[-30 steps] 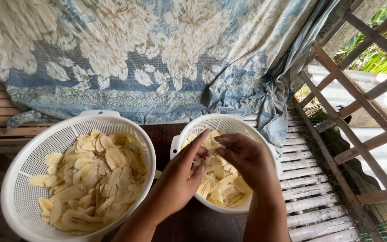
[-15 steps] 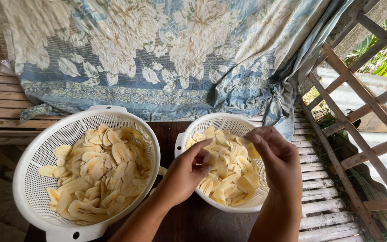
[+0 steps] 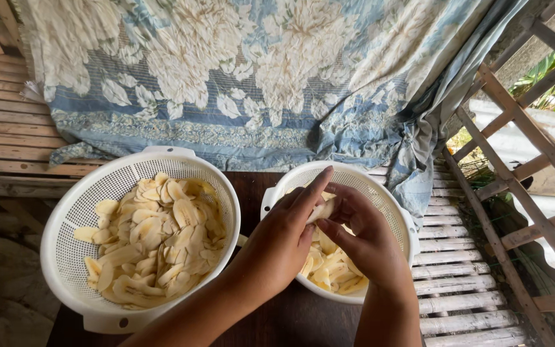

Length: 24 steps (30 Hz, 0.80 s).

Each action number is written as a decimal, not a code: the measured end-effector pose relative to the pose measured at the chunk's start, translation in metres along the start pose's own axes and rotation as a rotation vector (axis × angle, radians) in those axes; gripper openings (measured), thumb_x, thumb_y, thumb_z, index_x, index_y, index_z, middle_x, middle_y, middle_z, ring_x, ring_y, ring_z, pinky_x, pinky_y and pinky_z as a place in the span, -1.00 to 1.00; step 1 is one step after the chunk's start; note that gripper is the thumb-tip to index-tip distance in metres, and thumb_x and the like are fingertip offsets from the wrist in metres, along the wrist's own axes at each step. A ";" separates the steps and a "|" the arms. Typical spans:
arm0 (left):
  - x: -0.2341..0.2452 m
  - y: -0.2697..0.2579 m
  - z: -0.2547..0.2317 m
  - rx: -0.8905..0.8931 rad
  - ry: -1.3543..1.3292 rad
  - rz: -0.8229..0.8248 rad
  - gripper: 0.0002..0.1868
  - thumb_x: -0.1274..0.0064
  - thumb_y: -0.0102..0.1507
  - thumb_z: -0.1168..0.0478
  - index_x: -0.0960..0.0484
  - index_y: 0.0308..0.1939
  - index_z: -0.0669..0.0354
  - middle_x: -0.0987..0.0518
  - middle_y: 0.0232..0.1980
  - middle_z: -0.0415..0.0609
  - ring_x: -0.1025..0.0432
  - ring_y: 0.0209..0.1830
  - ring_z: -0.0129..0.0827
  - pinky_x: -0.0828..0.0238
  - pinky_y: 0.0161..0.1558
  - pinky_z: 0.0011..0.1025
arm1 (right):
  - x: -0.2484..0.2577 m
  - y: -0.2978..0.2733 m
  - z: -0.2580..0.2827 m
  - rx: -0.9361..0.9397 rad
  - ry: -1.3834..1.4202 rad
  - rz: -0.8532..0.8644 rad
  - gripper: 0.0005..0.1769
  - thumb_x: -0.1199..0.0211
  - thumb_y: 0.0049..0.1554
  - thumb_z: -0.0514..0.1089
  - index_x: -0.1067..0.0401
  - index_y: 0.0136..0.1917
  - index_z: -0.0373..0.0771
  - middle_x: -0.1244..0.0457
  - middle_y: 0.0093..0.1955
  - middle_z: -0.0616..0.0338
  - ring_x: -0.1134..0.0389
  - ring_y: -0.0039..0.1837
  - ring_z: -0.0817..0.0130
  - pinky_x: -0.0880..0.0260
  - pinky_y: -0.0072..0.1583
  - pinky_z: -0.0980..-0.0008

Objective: The person sorts through sliced banana chips by hand, moving pieces between two white colanders on a wooden table.

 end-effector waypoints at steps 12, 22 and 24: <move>0.112 -0.021 0.128 0.556 0.524 0.372 -0.36 -0.19 0.17 0.40 -0.45 0.34 0.05 -0.43 0.30 -0.06 -0.39 0.24 -0.34 -0.43 0.24 -0.36 | 0.024 -0.008 0.011 -0.070 -0.257 -0.120 -0.60 -0.34 0.07 -0.33 -0.50 0.21 -0.32 -0.42 0.15 0.20 -0.43 0.12 0.37 -0.48 0.17 0.36; 0.168 -0.063 0.197 0.824 0.976 0.725 -0.42 -0.50 0.04 0.11 -0.61 0.10 -0.04 -0.37 0.33 -0.19 -0.18 0.45 -0.28 -0.30 0.40 -0.28 | 0.044 -0.014 0.040 0.020 -0.530 -0.210 -0.59 -0.38 0.09 -0.19 -0.51 0.22 -0.26 -0.37 0.18 0.12 -0.37 0.28 0.30 -0.35 0.31 0.23; 0.168 -0.066 0.195 0.802 0.960 0.747 -0.49 -0.48 0.05 0.11 -0.62 0.03 0.01 -0.43 0.28 -0.21 -0.23 0.42 -0.29 -0.32 0.37 -0.28 | 0.045 -0.017 0.041 -0.002 -0.475 -0.237 -0.60 -0.35 0.11 -0.18 -0.51 0.23 -0.27 -0.36 0.19 0.10 -0.36 0.30 0.29 -0.32 0.32 0.20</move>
Point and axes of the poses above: each hand's wrist, its own y-axis towards the middle knuckle, its own x-axis out of the back of the hand, z = x × y, the point moved 4 cm from there along y, towards the middle knuckle
